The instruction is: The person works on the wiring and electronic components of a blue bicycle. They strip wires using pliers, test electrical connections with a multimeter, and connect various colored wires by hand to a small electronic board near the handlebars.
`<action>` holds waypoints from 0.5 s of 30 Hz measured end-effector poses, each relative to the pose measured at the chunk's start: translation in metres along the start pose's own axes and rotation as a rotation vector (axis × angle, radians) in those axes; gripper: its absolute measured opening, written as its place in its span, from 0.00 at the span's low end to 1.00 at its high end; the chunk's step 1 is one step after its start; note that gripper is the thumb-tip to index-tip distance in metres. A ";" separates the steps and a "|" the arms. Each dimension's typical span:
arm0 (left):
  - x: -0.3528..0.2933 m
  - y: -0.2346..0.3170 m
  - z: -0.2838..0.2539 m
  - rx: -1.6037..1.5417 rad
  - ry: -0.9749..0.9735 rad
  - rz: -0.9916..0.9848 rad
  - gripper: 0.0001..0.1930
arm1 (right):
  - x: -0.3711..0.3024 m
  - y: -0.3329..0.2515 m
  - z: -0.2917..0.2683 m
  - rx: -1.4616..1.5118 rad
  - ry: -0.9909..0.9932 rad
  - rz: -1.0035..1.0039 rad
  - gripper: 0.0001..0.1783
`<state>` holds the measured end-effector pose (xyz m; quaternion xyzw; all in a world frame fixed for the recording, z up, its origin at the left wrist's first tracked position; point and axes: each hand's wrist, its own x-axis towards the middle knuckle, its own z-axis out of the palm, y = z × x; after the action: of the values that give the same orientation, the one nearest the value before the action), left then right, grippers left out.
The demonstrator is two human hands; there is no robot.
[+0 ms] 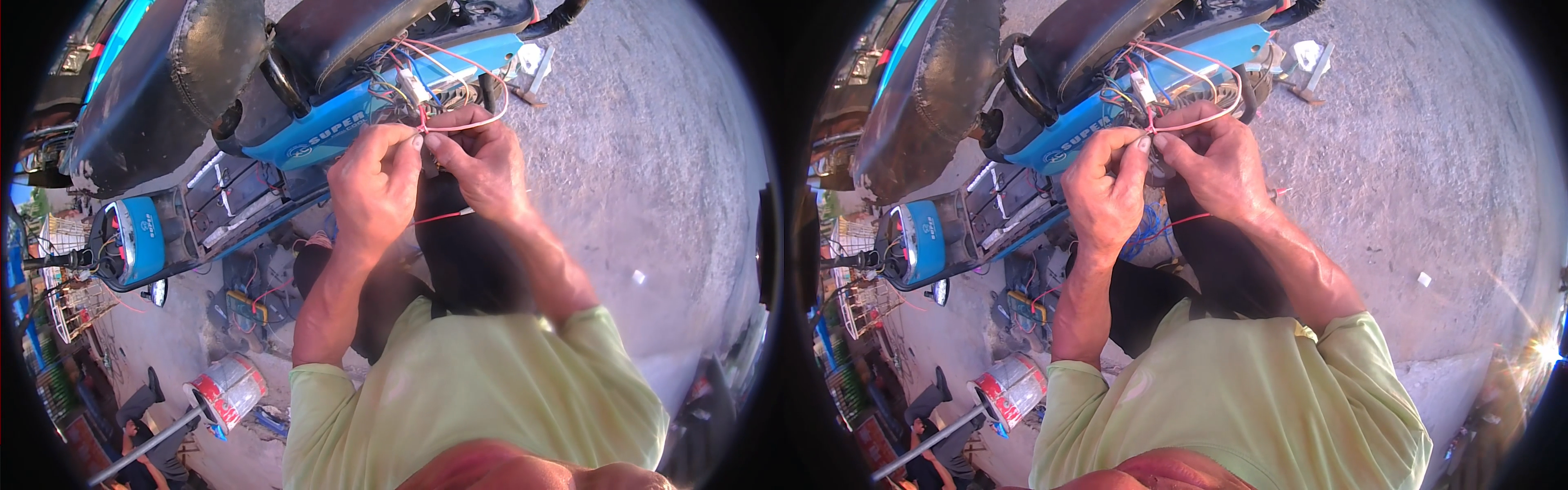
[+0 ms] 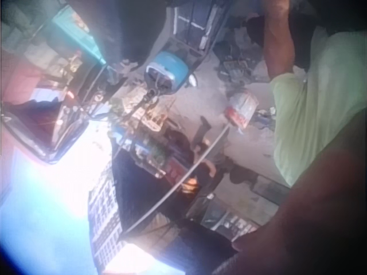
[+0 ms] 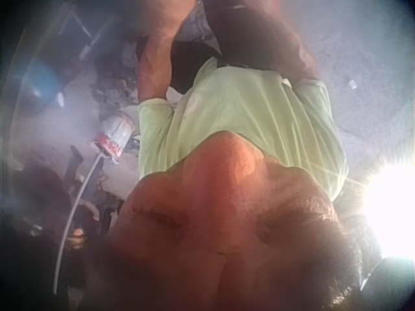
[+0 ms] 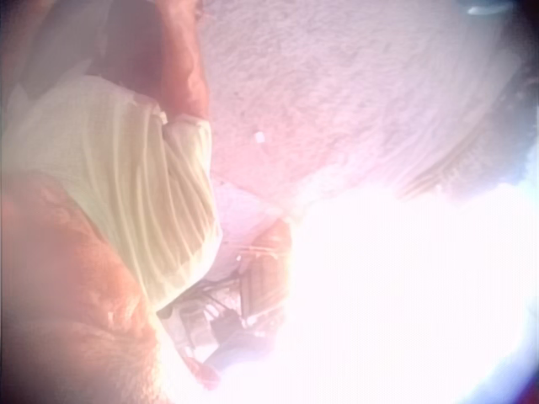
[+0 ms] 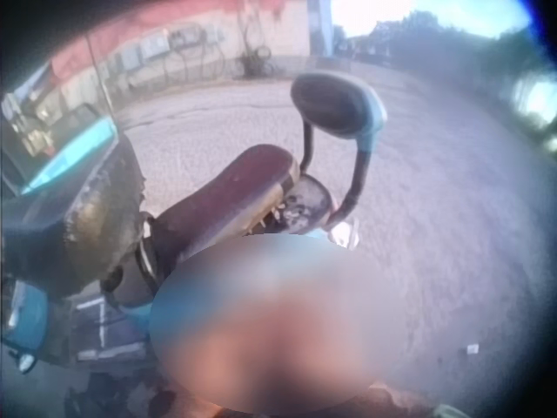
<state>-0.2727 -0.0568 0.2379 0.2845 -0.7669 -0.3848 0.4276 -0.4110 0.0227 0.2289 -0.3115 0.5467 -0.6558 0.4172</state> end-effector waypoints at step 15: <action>0.003 0.006 -0.002 0.030 -0.091 -0.024 0.06 | 0.000 -0.009 -0.008 0.049 -0.041 0.142 0.10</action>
<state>-0.2730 -0.0566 0.2449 0.2824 -0.7878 -0.3907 0.3834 -0.4197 0.0264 0.2360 -0.2749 0.5424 -0.6312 0.4815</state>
